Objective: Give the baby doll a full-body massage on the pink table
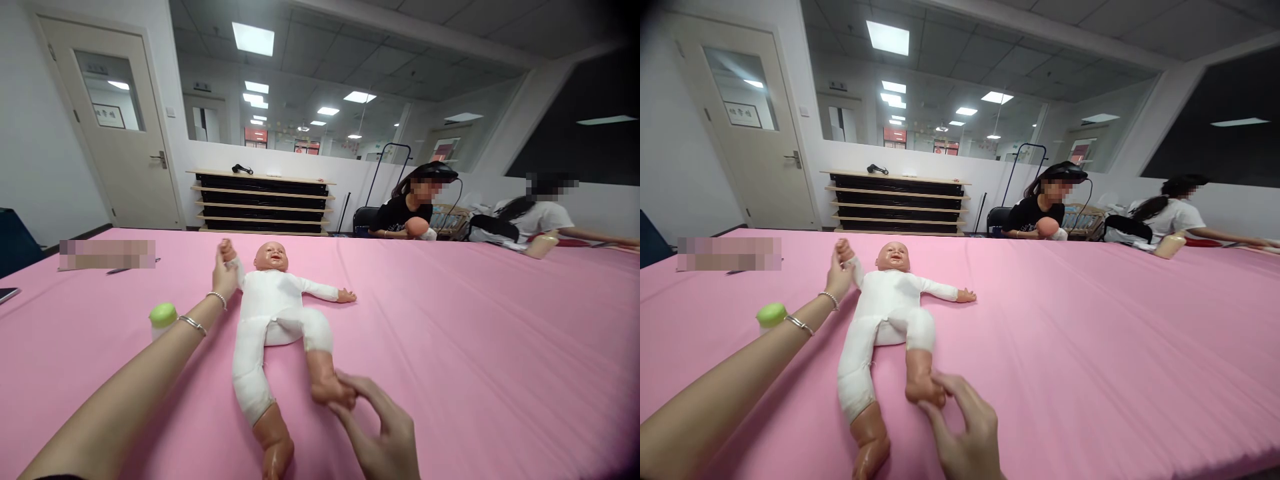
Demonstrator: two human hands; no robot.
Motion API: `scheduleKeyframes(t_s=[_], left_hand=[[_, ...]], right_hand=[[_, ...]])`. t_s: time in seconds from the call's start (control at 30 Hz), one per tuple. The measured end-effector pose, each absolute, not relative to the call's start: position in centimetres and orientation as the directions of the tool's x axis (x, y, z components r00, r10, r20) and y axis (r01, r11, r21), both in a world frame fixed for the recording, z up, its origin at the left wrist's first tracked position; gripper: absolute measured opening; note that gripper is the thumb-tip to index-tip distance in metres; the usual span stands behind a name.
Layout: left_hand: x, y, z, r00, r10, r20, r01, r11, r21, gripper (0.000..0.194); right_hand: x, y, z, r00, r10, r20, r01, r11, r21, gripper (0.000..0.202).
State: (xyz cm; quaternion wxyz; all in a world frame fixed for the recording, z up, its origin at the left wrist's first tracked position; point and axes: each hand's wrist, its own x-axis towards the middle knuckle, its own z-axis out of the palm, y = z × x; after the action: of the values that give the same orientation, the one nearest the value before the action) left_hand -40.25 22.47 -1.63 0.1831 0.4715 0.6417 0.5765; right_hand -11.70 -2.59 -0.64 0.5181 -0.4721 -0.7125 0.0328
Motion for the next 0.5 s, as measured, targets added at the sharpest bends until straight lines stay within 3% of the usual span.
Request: scheduleKeyframes(t_s=[0.1, 0.17, 0.3, 0.4, 0.5], left_hand=[[-37.3, 21.3, 0.2, -0.136, 0.867, 0.48, 0.618, -0.304, 0.725, 0.07], [-35.9, 20.9, 0.4, 0.097, 0.856, 0.507, 0.748, -0.399, 0.531, 0.064], [-34.8, 20.6, -0.6, 0.263, 0.86, 0.438, 0.905, -0.377, 0.197, 0.051], [-34.8, 20.6, -1.0, 0.278, 0.864, 0.42, 0.926, -0.357, 0.121, 0.047], [-35.3, 20.4, -0.8, 0.22, 0.851, 0.477, 0.89, -0.375, 0.259, 0.05]], right_hand=[[-12.9, 1.6, 1.4, 0.058, 0.797, 0.601, 0.591, 0.457, -0.664, 0.018], [-13.7, 4.5, 1.6, 0.095, 0.858, 0.505, 0.509, 0.394, -0.765, 0.02], [-14.8, 8.8, 0.9, 0.107, 0.921, 0.374, 0.362, 0.314, -0.878, 0.026], [-15.0, 9.6, 0.6, 0.105, 0.931, 0.349, 0.337, 0.297, -0.894, 0.03], [-14.4, 8.0, 0.8, 0.105, 0.918, 0.384, 0.381, 0.319, -0.868, 0.027]])
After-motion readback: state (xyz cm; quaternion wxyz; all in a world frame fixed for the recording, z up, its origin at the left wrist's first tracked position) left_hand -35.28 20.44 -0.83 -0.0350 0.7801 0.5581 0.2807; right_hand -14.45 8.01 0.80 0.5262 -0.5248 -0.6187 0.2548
